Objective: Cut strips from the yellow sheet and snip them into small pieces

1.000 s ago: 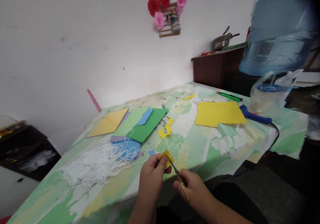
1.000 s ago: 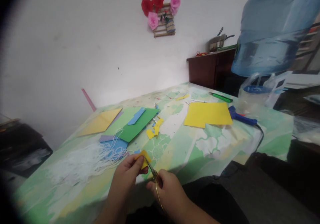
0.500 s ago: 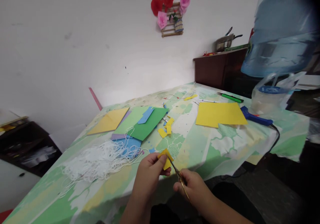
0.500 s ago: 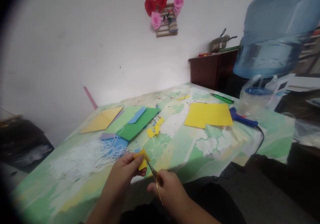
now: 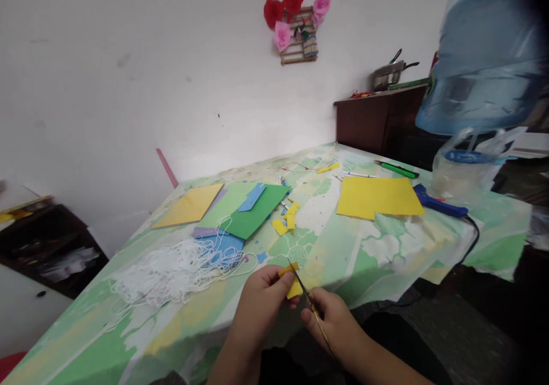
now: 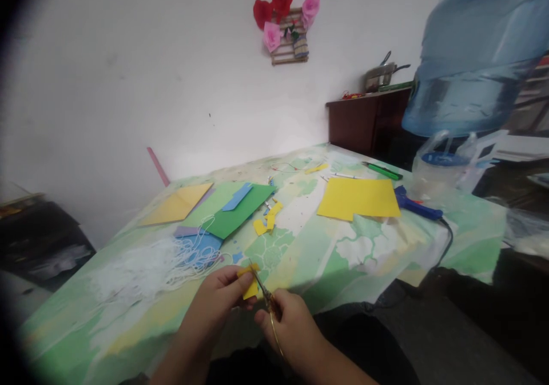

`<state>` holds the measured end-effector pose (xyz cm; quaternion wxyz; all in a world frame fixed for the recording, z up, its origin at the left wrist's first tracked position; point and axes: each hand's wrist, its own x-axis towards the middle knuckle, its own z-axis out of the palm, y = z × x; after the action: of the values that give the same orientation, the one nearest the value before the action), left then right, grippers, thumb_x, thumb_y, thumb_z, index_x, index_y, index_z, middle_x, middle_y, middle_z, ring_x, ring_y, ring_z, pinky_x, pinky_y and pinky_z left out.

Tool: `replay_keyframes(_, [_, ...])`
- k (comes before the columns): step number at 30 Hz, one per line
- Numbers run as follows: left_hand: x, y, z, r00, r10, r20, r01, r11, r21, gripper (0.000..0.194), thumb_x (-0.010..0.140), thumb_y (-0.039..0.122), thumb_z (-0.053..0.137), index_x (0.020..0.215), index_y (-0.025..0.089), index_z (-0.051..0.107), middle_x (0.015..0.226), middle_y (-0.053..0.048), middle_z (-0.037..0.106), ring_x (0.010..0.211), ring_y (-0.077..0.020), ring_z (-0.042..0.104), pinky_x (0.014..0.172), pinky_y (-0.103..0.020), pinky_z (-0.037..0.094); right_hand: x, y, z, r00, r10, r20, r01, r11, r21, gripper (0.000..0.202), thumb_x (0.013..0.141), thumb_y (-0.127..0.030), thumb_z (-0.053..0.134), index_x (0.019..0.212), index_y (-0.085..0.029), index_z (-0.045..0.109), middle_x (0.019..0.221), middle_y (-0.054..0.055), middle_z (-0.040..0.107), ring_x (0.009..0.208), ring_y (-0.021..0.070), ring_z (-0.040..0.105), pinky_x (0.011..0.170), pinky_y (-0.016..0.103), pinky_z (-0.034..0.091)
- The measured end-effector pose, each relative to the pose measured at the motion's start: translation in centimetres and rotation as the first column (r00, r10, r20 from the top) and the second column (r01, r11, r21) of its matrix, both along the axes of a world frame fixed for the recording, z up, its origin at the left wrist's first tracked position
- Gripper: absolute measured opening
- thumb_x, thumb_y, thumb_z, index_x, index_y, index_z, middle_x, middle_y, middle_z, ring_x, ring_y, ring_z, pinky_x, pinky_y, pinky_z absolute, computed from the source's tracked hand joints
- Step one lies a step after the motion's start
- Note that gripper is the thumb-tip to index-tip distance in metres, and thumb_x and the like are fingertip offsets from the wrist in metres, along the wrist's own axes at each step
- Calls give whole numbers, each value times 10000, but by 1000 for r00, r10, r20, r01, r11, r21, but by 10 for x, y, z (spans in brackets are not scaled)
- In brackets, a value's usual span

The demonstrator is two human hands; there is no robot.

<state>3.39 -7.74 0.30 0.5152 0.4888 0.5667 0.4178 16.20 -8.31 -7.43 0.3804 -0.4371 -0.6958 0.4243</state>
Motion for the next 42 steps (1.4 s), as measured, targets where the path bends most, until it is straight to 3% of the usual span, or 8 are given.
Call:
replay_keyframes(7, [5,9,8,997,-48,65,51,998,-44,169,607,293,580,546,137,558,459,26,517,412,-86,480,424,-196,381,0,10,0,999,-38,-8,38,999,29,356,716,-486,420,674,-143,508,579,-8,464,529,113,388,479,204,331])
replay_keyframes(13, [27,49,26,993,-118,-7,118,992,37,167,631,273,545,550,128,542,446,13,514,409,-86,500,431,-205,420,13,41,17,989,-146,-8,146,989,37,387,723,-519,362,637,-156,465,542,-18,408,506,116,380,467,223,321])
replay_keyframes(17, [51,88,28,983,-178,-56,179,983,25,138,624,250,539,581,119,546,476,-7,534,410,-91,509,438,-222,433,33,67,21,968,-249,-31,244,963,-117,315,721,-475,410,594,-188,401,449,-52,382,397,91,369,381,200,285])
replay_keyframes(22, [70,115,11,977,-120,-178,137,987,89,184,680,289,448,634,136,539,563,-23,544,480,-118,545,449,-228,426,58,84,17,915,-395,-83,359,890,-282,360,735,-512,390,558,-204,328,386,-74,358,291,70,329,307,188,245])
replay_keyframes(30, [57,89,-11,892,23,-451,128,945,301,222,704,266,416,585,183,583,557,-8,536,592,-152,491,593,-266,376,50,77,23,831,-317,-456,250,947,-204,247,722,-397,500,668,-162,448,662,21,543,612,128,530,589,243,428])
replay_keyframes(34, [50,66,-7,827,31,-561,197,919,341,253,729,217,384,775,216,633,753,-24,636,709,-168,533,661,-269,366,39,75,19,859,-267,-438,231,964,-135,228,710,-361,536,808,-157,510,826,55,580,815,186,541,771,308,396])
replay_keyframes(38, [40,47,-3,784,-30,-620,281,907,312,335,709,137,376,920,250,610,903,-13,646,826,-164,552,723,-252,371,33,68,16,888,-202,-414,164,979,-124,213,727,-347,518,839,-166,519,809,43,587,799,193,547,743,308,405])
replay_keyframes(42, [31,38,-4,784,-21,-620,246,928,280,309,699,166,404,911,236,617,825,-19,661,762,-172,571,682,-259,390,32,55,21,921,-133,-367,104,990,-98,190,716,-339,520,801,-169,511,756,28,582,742,181,542,698,299,405])
